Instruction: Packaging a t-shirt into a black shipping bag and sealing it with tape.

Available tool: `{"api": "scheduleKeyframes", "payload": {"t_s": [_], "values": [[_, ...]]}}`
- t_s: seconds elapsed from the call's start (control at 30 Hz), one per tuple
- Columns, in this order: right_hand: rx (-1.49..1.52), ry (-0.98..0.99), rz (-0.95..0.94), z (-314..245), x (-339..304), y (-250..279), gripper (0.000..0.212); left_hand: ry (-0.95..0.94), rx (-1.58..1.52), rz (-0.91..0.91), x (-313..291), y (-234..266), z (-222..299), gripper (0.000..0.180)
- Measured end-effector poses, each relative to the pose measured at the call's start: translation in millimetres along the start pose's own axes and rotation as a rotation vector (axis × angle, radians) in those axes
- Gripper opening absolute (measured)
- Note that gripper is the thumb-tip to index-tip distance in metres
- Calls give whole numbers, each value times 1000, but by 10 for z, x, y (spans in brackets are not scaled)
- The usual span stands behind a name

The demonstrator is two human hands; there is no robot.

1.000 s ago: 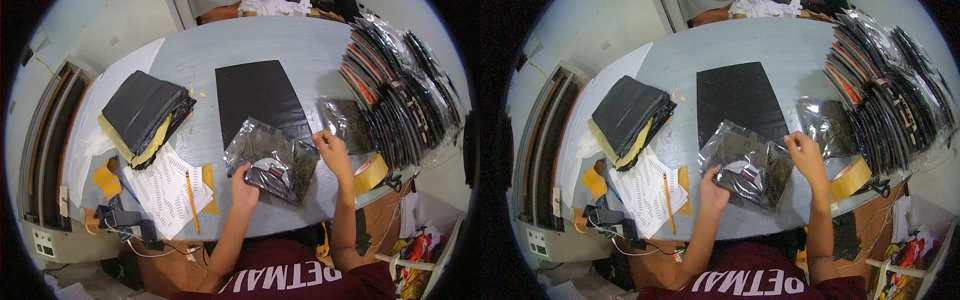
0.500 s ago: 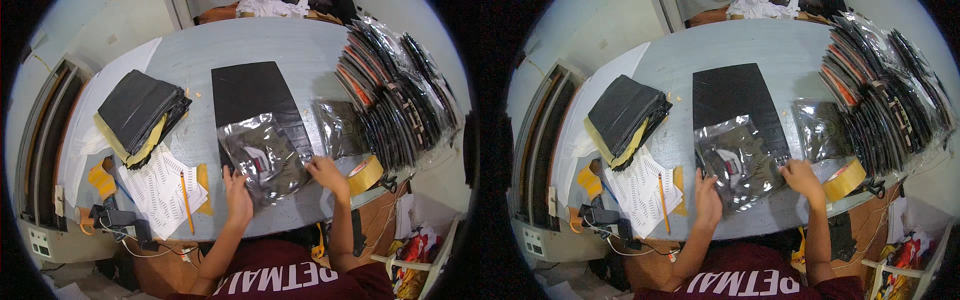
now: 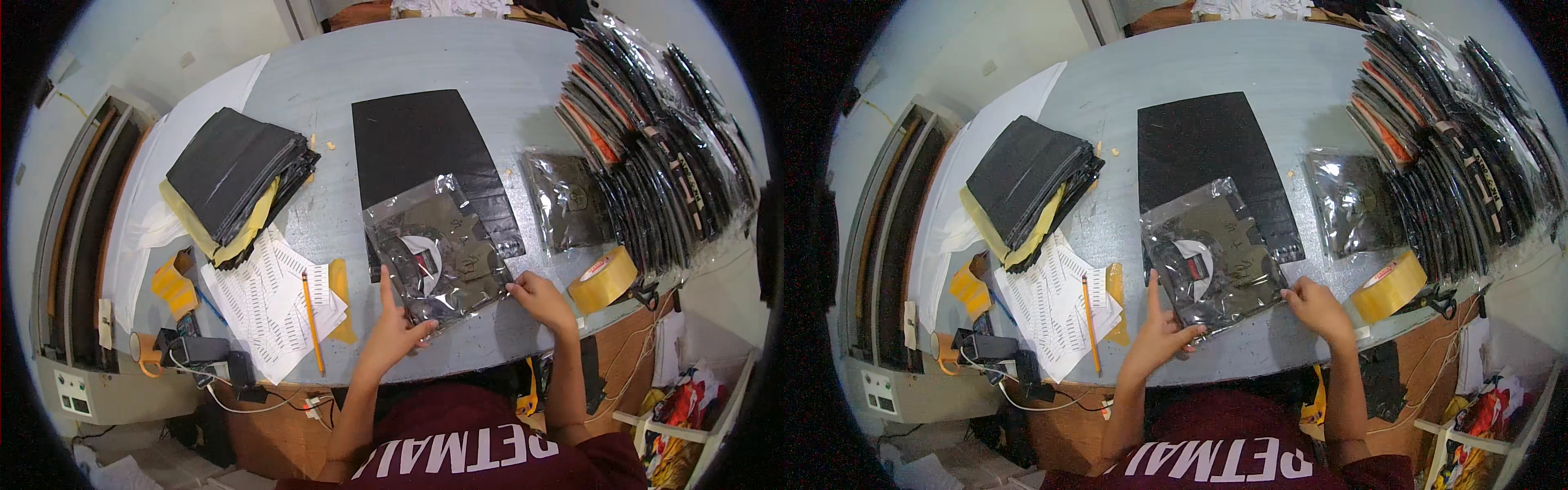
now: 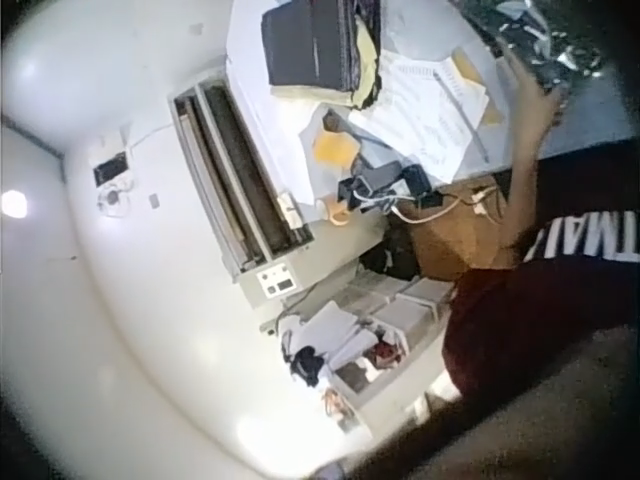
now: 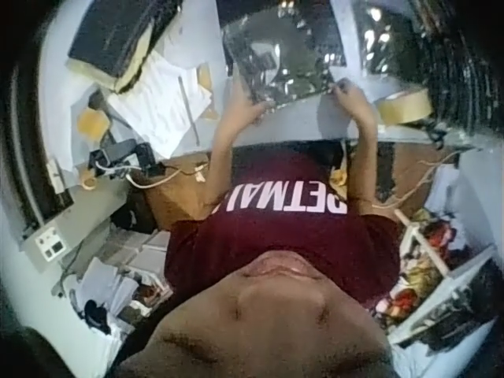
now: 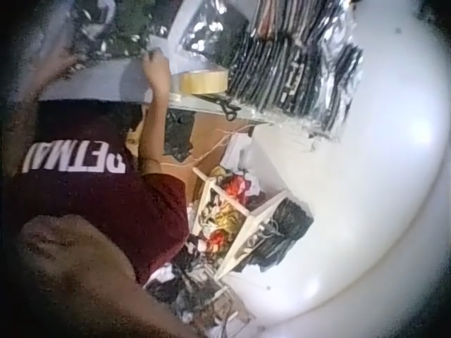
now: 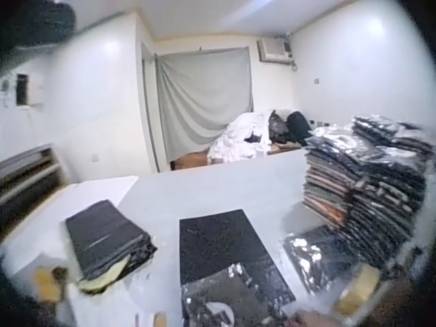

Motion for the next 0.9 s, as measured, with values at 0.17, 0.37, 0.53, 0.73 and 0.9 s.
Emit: {"api": "scheduleKeyframes", "payload": {"t_s": [0.17, 0.37, 0.53, 0.73, 0.9], "values": [[752, -15, -398, -247, -125, 253, 26, -231, -289, 164, 3, 145, 409, 92], [1784, 41, -485, -869, -365, 485, 24, -451, -347, 233, 22, 87, 1232, 65], [1748, 340, -409, -929, -562, 624, 24, -501, -319, 168, 120, 60, 1559, 51], [1554, 463, 115, -950, -929, 259, 18, -589, -478, 263, 275, -18, 1248, 37], [1274, 412, -318, -710, -1347, -521, 13, -287, -501, 428, 632, 57, 395, 31]]}}
Point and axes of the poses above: each hand's wrist, its own x-axis towards the middle knuckle, its own y-axis out of the back of the hand, z = x × y, the point moved 1 cm from there along x, towards the middle knuckle, and after that the axes turned 14 degrees about -y, right-handed, at the moved point
